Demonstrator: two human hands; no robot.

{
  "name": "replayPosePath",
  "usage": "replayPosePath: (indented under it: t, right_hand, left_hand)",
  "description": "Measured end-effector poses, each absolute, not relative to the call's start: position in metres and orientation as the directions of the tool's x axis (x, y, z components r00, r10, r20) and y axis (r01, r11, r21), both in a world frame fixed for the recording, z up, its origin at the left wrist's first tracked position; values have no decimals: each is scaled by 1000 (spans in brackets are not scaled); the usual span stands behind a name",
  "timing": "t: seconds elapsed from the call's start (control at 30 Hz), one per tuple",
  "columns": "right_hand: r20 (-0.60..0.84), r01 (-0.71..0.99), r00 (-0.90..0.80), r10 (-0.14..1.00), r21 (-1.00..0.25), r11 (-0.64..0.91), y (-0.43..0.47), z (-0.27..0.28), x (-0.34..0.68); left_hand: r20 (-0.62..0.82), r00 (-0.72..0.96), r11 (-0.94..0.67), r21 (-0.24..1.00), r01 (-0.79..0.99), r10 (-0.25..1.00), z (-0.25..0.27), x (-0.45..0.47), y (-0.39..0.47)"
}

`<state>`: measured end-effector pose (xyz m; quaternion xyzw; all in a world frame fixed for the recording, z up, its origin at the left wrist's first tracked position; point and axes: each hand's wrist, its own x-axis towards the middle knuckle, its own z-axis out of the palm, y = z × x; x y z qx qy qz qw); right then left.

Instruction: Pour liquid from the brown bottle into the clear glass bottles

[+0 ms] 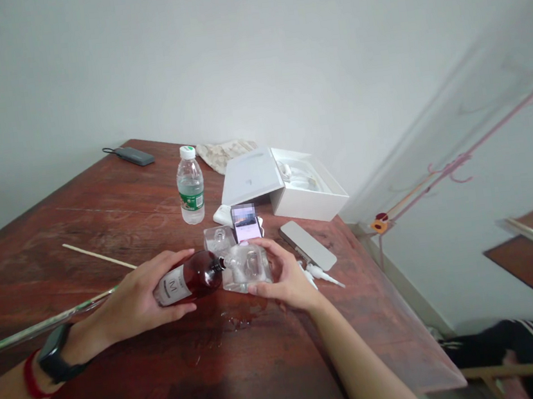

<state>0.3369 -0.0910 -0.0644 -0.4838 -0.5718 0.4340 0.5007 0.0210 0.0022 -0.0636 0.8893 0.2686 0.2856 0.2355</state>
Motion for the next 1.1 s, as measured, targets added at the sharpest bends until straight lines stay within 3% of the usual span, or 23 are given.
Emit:
replayPosePath:
  t: [1.1]
  right_hand:
    - [137, 204, -37, 990, -969, 142, -95, -49, 334]
  left_hand:
    - [387, 716, -767, 554, 324, 582, -75, 20, 7]
